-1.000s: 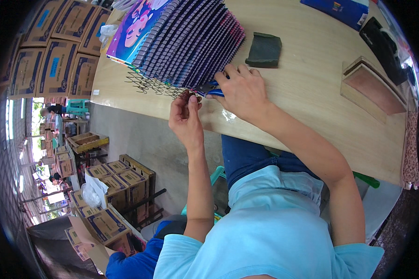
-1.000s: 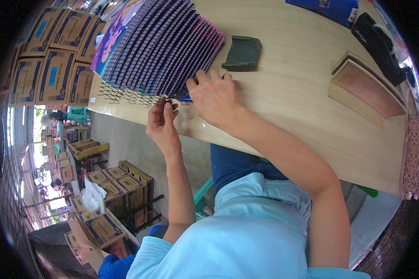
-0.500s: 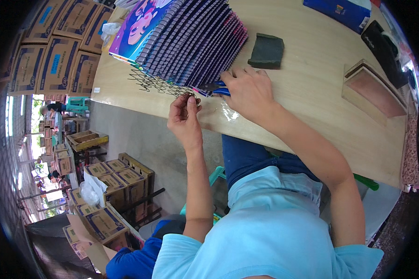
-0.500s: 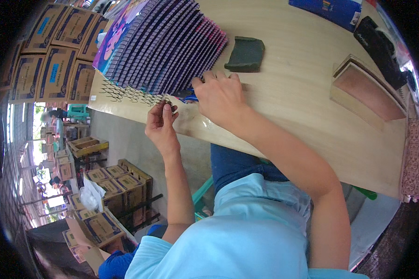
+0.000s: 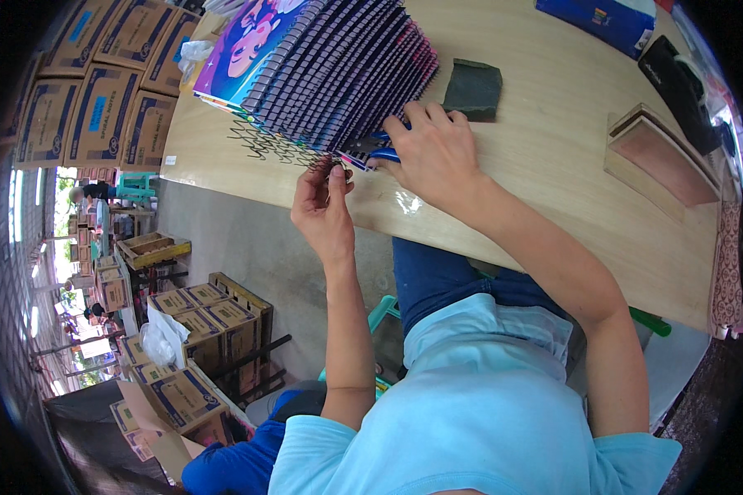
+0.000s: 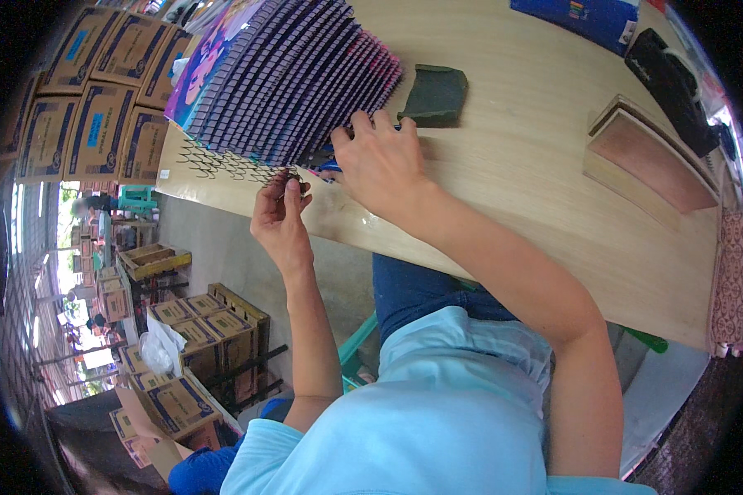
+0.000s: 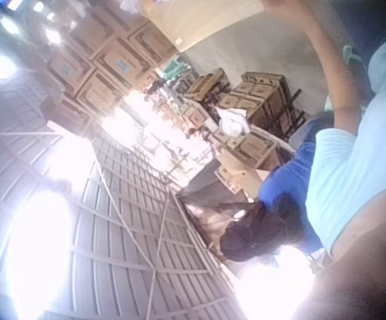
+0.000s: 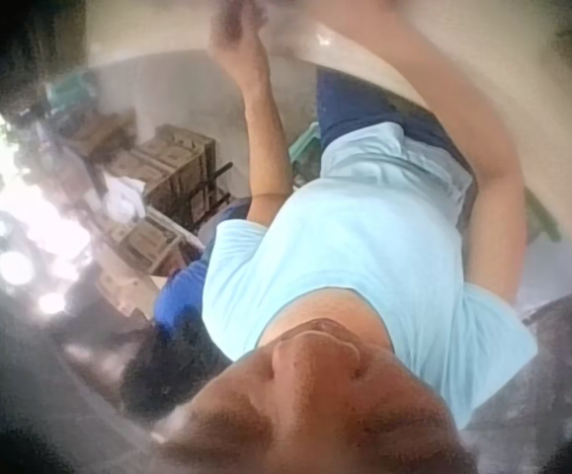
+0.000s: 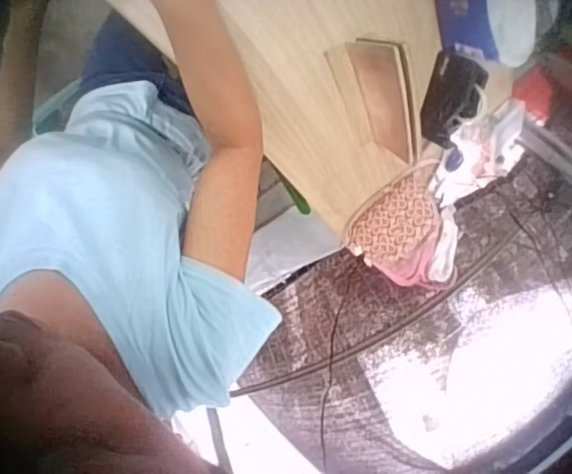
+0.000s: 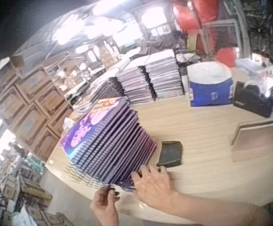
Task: The person uses pliers to trim the spiral binding of a stack of notebooks. They hold the notebooks steady with one hand while using the pliers to cut the metal wire at the edge of the binding.
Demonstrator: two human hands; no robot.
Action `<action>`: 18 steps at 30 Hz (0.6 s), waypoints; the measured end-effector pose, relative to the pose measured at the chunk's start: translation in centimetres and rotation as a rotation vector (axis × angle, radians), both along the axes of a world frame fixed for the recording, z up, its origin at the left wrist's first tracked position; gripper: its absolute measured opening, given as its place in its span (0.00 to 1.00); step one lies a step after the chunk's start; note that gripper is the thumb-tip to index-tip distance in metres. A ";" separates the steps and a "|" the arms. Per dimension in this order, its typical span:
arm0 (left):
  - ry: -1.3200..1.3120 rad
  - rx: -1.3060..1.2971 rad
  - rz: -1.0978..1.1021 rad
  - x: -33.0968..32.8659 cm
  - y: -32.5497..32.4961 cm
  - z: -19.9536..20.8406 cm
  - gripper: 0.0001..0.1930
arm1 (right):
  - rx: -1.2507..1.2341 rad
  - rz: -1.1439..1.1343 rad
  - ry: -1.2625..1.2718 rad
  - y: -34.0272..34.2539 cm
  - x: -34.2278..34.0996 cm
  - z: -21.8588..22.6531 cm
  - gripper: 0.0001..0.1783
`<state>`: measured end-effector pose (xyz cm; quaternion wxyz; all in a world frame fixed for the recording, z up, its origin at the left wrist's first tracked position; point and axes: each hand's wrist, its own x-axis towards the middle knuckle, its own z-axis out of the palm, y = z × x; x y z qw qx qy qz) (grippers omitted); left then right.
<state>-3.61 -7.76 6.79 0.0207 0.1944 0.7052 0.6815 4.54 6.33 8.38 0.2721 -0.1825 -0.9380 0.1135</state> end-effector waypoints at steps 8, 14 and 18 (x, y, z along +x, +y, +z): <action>0.041 -0.010 0.012 -0.2 0.0 -0.1 0.10 | -0.111 0.079 -0.217 0.2 -1.0 0.1 0.24; 0.022 -0.020 0.008 -0.1 -0.7 0.2 0.10 | -0.017 0.026 -0.016 0.0 0.2 0.4 0.23; 0.032 -0.016 -0.009 0.1 -0.4 0.9 0.10 | 0.051 0.021 0.045 -0.4 0.0 0.9 0.22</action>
